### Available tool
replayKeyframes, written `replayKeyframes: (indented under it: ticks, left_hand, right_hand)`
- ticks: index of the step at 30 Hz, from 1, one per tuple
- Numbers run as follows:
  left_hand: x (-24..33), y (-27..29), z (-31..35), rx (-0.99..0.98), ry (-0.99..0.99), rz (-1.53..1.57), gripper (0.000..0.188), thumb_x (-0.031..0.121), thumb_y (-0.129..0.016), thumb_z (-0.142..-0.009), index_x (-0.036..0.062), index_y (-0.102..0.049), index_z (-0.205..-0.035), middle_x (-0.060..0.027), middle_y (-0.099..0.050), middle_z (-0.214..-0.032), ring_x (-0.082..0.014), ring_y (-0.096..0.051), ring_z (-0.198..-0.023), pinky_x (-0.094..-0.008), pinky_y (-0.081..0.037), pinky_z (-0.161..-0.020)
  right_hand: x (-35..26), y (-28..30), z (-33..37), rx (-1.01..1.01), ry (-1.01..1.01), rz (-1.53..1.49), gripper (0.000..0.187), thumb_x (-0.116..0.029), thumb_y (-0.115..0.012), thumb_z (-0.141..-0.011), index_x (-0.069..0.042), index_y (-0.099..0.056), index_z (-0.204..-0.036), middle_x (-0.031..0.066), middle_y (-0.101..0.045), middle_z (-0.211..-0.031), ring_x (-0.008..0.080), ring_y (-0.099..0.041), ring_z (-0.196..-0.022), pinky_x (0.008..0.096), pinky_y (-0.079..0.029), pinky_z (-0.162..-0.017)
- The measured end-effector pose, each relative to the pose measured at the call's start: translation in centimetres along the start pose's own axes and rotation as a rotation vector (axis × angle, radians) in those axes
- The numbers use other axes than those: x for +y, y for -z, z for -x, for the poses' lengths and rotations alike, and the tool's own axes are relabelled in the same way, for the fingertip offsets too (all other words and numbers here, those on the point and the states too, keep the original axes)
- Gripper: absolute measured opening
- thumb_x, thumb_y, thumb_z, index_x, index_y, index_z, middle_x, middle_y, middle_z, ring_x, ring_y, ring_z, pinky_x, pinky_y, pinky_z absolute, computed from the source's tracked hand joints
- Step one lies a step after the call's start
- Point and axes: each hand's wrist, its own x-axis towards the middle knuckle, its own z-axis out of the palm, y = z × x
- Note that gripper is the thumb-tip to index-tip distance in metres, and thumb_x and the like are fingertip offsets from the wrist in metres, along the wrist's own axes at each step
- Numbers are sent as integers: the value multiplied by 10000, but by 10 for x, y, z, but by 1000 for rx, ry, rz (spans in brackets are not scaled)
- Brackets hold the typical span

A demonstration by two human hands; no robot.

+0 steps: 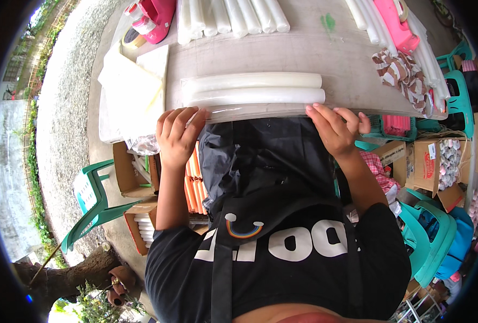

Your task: The person wraps white cylindrical candles in clear plastic sleeves at an outdoor table. They pick up each candle, slide it into a sleeve, and place the wrapped unit on the table. The process is repeated for multiple candles.

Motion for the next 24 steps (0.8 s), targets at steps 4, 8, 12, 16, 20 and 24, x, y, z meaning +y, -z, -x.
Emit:
replayKeyframes:
  ticks: [4, 8, 12, 16, 20, 24]
  left_hand:
    - [-8, 0, 8, -24, -48, 22, 325, 141, -812, -773, 152, -688, -1074, 19, -666, -1022, -176, -644, -941, -359, -515, -825]
    - [-10, -6, 15, 28, -56, 36, 327, 120, -810, -783, 123, -674, -1081, -5, -661, -972, -191, -654, -893, -356, -525, -788]
    - [-17, -18, 24, 75, 152, 275, 305, 89, -822, -768, 86, -662, -1028, -44, -655, -886, -216, -658, -794, -355, -531, -707]
    - [-8, 0, 5, -102, 503, 387, 315, 85, -852, -738, 41, -667, -988, -87, -651, -813, -215, -642, -719, -340, -517, -654]
    - [-4, 8, -8, -112, 656, 501, 213, 124, -835, -779, 20, -706, -912, -69, -643, -742, -166, -587, -665, -290, -479, -609]
    - [-4, 14, -18, -217, 923, 602, 249, 217, -813, -842, -6, -707, -818, -10, -567, -627, -88, -451, -590, -252, -371, -532]
  right_hand:
    - [7, 2, 1, -25, 19, 11, 192, -276, -758, -830, -333, -762, -1013, -191, -654, -913, 54, -529, -886, 398, -190, -1078]
    - [9, 2, -4, -46, -3, -13, 176, -263, -767, -827, -322, -745, -992, -165, -631, -839, 60, -551, -857, 398, -195, -1072]
    - [8, 6, -15, -150, -119, -76, 158, -304, -770, -828, -283, -730, -980, -136, -627, -808, 94, -570, -869, 411, -220, -1052]
    - [12, 6, -29, -244, -226, -162, 226, -357, -770, -818, -248, -728, -1011, -117, -626, -792, 128, -573, -886, 421, -247, -1020]
    - [17, 8, -39, -288, -252, -203, 215, -375, -778, -806, -257, -750, -983, -102, -616, -772, 136, -547, -897, 421, -250, -998]
    - [26, 7, -47, -350, -335, -278, 194, -370, -798, -781, -244, -789, -929, -94, -585, -741, 141, -515, -904, 384, -275, -962]
